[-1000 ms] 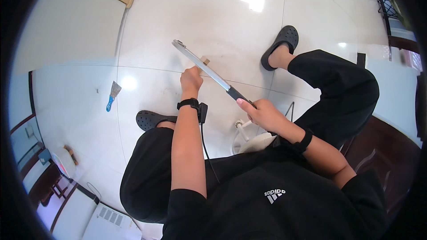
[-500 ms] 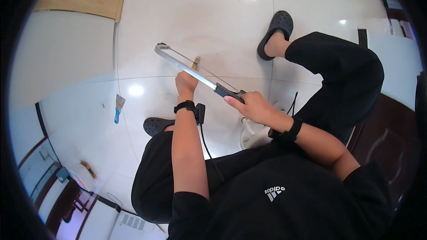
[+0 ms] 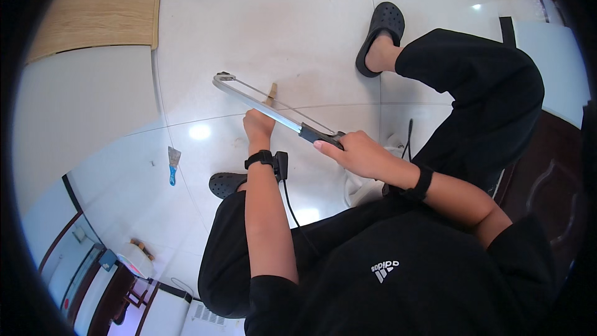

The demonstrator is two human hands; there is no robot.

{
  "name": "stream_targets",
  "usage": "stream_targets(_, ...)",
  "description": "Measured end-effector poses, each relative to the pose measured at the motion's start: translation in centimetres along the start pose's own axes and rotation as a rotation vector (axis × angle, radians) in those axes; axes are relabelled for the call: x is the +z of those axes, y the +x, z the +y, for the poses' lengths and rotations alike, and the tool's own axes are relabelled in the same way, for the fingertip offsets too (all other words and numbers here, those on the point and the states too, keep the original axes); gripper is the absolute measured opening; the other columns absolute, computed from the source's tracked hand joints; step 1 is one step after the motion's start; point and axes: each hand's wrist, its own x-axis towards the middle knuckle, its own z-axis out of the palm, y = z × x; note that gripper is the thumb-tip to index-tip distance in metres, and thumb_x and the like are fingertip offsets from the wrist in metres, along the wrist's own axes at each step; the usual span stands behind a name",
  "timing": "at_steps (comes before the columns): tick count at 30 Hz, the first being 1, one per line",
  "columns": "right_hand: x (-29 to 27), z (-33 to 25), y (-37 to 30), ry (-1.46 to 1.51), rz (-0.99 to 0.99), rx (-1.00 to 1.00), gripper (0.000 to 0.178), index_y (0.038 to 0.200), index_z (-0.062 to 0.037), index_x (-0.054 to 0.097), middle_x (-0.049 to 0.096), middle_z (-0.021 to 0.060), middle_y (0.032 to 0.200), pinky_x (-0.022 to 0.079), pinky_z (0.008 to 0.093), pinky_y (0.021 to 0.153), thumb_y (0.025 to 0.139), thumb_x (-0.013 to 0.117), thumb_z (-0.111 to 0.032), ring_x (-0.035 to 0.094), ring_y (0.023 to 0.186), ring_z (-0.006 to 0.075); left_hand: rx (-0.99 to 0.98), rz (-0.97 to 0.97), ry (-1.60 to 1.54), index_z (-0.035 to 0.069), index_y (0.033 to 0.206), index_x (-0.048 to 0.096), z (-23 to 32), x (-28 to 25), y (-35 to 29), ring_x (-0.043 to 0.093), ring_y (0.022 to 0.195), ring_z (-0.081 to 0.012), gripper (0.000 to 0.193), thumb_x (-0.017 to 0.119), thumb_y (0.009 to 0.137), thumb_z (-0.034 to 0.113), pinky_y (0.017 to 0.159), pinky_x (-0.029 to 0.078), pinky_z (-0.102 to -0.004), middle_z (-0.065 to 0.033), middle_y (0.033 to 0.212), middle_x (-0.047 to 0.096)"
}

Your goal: The person uses a hacksaw to cut a small notch into a square piece of wood while holding it in place by hand.

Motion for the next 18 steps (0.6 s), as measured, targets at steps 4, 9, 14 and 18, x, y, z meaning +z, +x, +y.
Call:
stream_targets(4, 0.8, -1.0, 2.4, 0.021, 0.005, -0.008, 0.076, 0.058, 0.0087, 0.052, 0.046, 0.0193, 0.049, 0.043, 0.0406, 0.051, 0.091, 0.045, -0.059, 0.046, 0.046, 0.0304, 0.023, 0.075, 0.176, 0.013, 0.092, 0.067, -0.8, 3.2, -0.8, 0.065, 0.075, -0.0372, 0.02, 0.063, 0.074, 0.021, 0.068, 0.052, -0.0434, -0.0146, 0.077, 0.067)
stream_targets(9, 0.4, -0.6, 1.5, 0.004, -0.019, 0.008, 0.079, 0.06, 0.0101, 0.056, 0.05, 0.0255, 0.053, 0.046, 0.045, 0.058, 0.091, 0.041, -0.061, 0.055, 0.054, 0.0394, -0.028, 0.024, 0.031, 0.012, 0.088, 0.069, 0.4, 1.6, -0.3, 0.065, 0.074, -0.036, 0.018, 0.064, 0.074, 0.022, 0.067, 0.053, -0.0422, -0.0152, 0.075, 0.067)
stream_targets(14, 0.5, -0.6, 2.0, 0.024, -0.007, -0.038, 0.08, 0.058, 0.0094, 0.056, 0.05, 0.0252, 0.051, 0.046, 0.0445, 0.057, 0.09, 0.041, -0.062, 0.054, 0.053, 0.0405, -0.031, 0.008, 0.089, 0.01, 0.086, 0.069, 0.1, 1.6, -0.6, 0.064, 0.075, -0.0387, 0.017, 0.065, 0.072, 0.018, 0.067, 0.053, -0.0429, -0.0177, 0.075, 0.066)
stream_targets(18, 1.4, -0.7, 4.4, 0.039, 0.031, -0.075, 0.076, 0.059, 0.0079, 0.054, 0.045, 0.0193, 0.049, 0.043, 0.0407, 0.052, 0.09, 0.044, -0.061, 0.045, 0.048, 0.0317, -0.038, 0.049, 0.025, 0.006, 0.079, 0.068, 0.9, 1.1, -0.7, 0.064, 0.074, -0.04, 0.013, 0.062, 0.074, 0.016, 0.067, 0.052, -0.0448, -0.0202, 0.075, 0.066)
